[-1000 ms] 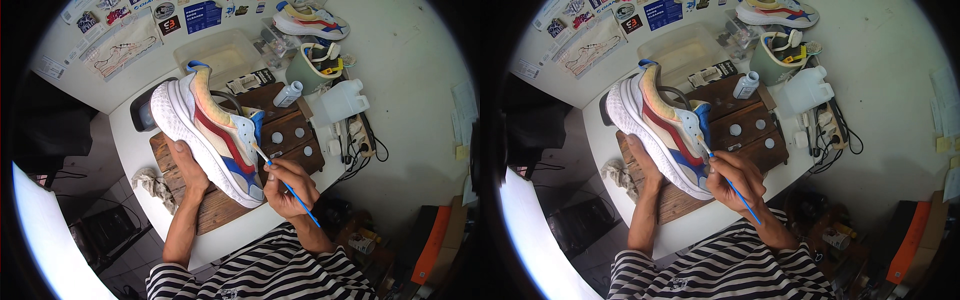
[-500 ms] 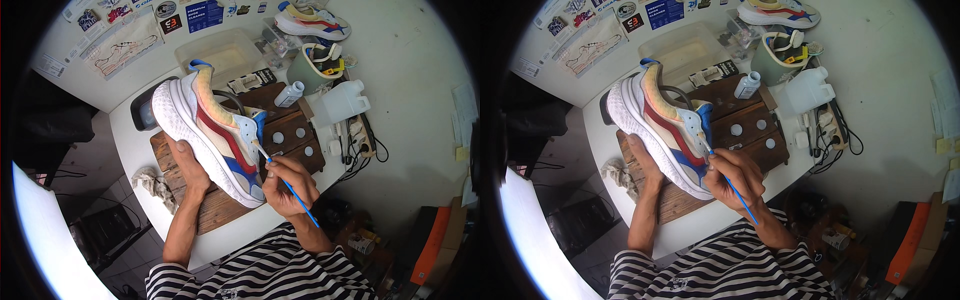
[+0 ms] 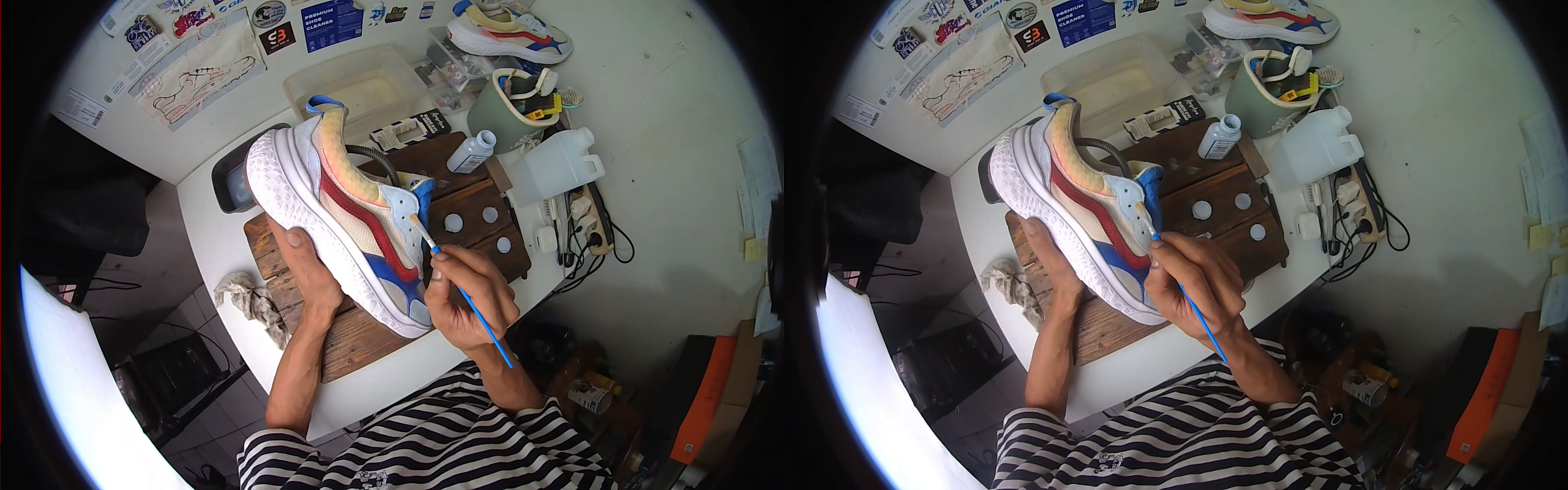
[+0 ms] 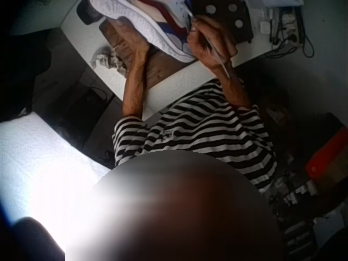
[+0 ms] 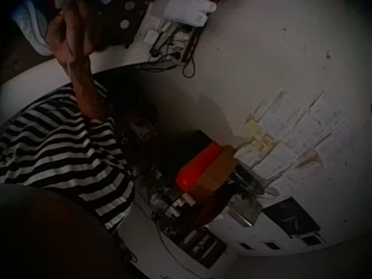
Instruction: Painting the white section of a multi-colored sneaker using a small paintbrush.
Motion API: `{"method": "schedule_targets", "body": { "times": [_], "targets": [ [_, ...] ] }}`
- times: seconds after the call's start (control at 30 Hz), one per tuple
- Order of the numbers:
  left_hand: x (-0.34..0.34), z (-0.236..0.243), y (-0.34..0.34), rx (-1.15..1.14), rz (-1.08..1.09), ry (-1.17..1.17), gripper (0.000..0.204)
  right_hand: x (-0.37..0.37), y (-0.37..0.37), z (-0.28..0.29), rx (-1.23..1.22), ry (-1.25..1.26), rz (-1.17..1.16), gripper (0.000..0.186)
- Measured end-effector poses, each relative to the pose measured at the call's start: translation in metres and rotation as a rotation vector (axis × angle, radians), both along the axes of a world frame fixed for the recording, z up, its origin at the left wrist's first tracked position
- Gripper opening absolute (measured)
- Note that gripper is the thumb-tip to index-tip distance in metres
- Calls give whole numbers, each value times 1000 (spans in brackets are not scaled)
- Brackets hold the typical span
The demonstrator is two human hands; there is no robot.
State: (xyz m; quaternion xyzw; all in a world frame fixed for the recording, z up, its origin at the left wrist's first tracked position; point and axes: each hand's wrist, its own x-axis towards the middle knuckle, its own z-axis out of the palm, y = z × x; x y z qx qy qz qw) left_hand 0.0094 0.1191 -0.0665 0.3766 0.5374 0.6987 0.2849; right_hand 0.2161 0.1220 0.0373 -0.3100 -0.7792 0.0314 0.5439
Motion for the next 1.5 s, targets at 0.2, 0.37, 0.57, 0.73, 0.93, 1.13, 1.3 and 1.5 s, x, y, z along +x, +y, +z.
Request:
{"method": "schedule_targets", "body": {
  "times": [0.2,0.37,0.57,0.73,0.93,1.13,1.3,1.5],
  "targets": [
    [13,32,3,17,38,99,85,2,-2,2,-12,7,8,23],
    [2,10,-1,-62,-18,-4,93,-2,2,3,2,-8,-5,21],
    [14,28,-2,17,36,-39,74,26,-8,-7,-73,133,-17,21],
    [16,30,-3,26,37,-54,72,60,9,-51,-276,65,-158,22],
    [6,17,-3,-7,14,-121,73,55,12,-72,-262,6,-181,23],
    [7,25,1,-53,39,47,91,52,15,-76,-310,-13,-180,24],
    [13,25,1,-12,69,-92,74,56,10,-73,-204,-7,-202,24],
    [9,35,2,-60,82,158,93,33,-12,-36,-78,102,-45,21]
  ]
}}
